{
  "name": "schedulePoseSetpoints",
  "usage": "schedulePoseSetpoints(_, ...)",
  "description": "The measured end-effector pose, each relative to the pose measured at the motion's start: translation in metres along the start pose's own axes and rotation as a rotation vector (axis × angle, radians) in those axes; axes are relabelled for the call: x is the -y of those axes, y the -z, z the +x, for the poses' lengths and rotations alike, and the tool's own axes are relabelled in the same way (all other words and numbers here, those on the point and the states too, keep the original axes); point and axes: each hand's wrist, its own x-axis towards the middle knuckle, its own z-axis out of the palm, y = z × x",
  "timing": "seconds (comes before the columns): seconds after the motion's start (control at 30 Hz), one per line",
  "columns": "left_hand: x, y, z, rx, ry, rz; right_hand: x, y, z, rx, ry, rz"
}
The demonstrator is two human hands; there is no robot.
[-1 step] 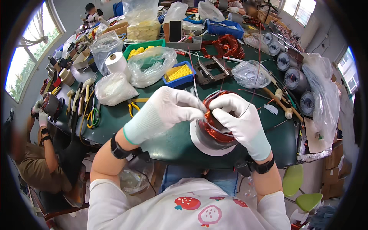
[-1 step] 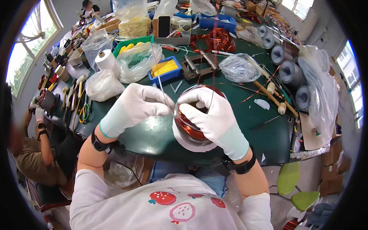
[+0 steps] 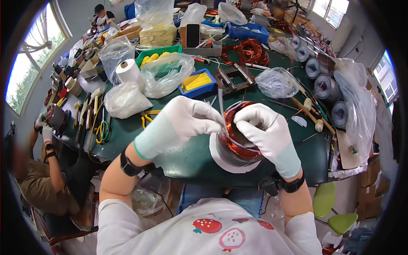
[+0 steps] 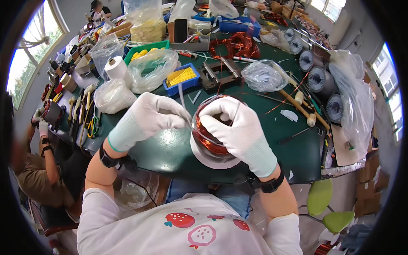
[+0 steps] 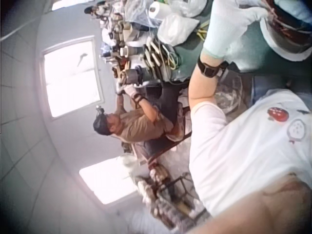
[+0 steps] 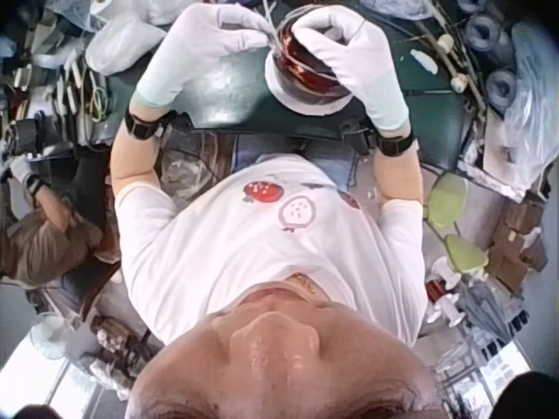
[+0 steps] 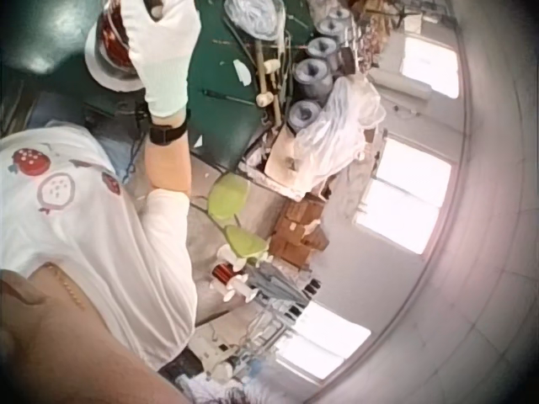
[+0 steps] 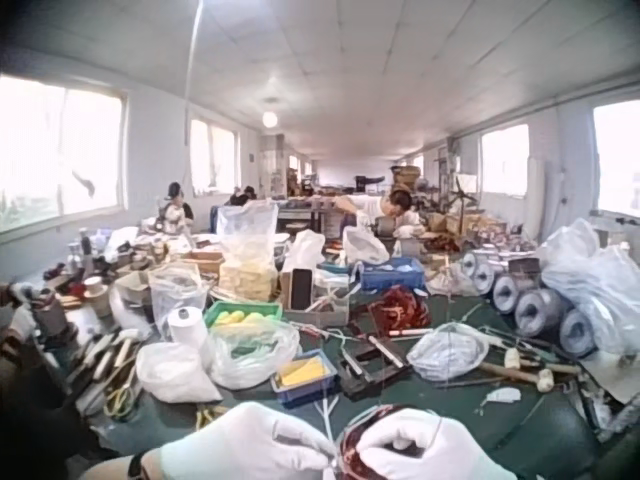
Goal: The person is wiring and insulating a stator for an electric motor, including inserting plastic sleeves and tying wires with thread.
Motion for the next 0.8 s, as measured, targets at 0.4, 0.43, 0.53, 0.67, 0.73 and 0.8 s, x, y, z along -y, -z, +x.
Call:
schedulePoseSetpoints(0.4,-0.062,0.002,-0.012,-0.343,-0.549,-0.231,0.064,0.022,-0.053,0.183,0.001,0.307)
schedulePoseSetpoints(0.43,-0.063,-0.001,-0.010,-0.294,-0.552,-0.248,0.062,0.016,-0.051,0.212,0.072,0.240)
schedulePoseSetpoints(0.53,-0.067,-0.008,-0.009,-0.348,-0.525,-0.260,0.065,0.009,-0.049,0.220,0.095,0.176)
schedulePoseSetpoints(0.67,-0.068,-0.005,-0.017,-0.402,-0.533,-0.264,0.063,0.008,-0.048,0.163,0.293,-0.138)
schedulePoseSetpoints(0.73,-0.069,-0.006,-0.021,-0.436,-0.529,-0.276,0.064,0.008,-0.048,0.172,0.295,-0.165)
schedulePoseSetpoints(0.8,-0.068,-0.006,-0.018,-0.473,-0.542,-0.304,0.067,0.007,-0.049,0.147,0.248,-0.172)
